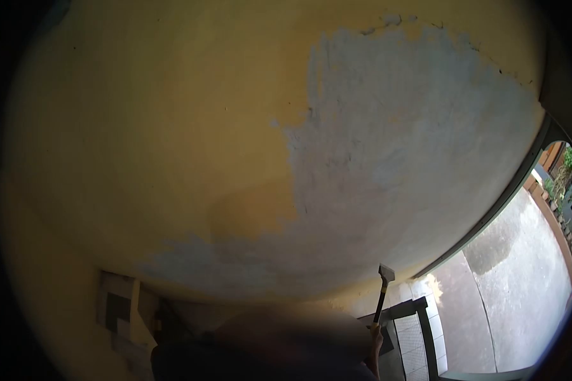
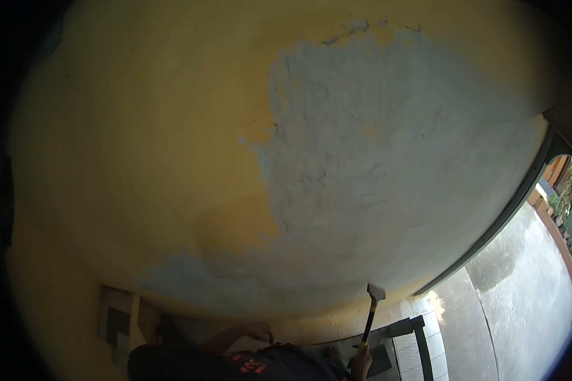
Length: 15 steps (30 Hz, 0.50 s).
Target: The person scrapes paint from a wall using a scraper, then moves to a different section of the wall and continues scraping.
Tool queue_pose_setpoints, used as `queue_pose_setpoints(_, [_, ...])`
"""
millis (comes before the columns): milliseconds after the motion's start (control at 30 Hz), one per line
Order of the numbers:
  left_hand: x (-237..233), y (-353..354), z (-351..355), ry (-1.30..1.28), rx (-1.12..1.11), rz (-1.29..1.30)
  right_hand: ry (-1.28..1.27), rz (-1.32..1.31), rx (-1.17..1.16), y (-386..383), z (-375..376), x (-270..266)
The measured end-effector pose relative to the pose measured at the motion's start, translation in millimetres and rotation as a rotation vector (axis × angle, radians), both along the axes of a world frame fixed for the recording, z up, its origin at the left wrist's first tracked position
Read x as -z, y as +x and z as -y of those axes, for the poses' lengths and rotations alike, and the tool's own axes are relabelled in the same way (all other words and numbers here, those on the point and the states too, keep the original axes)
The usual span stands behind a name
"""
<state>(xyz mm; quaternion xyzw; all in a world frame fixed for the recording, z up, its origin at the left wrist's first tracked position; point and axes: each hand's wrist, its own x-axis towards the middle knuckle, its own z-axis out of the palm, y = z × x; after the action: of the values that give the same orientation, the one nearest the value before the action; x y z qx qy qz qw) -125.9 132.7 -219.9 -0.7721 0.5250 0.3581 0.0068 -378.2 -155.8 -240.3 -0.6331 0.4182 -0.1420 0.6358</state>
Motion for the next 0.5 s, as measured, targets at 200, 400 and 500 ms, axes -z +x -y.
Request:
queue_pose_setpoints(200, [-87, -3, -45, -0.451, -0.537, -0.142, -0.116, 0.365, -0.034, 58, 0, -94])
queue_pose_setpoints(400, [-238, 35, 88, -1.526, -0.246, 0.315, 0.239, 0.829, -0.429, 130, -38, -217])
queue_pose_setpoints(500, [-301, 49, 117, -1.875, 0.018, 0.465, 0.465, 0.922, -0.588, 141, -49, -261])
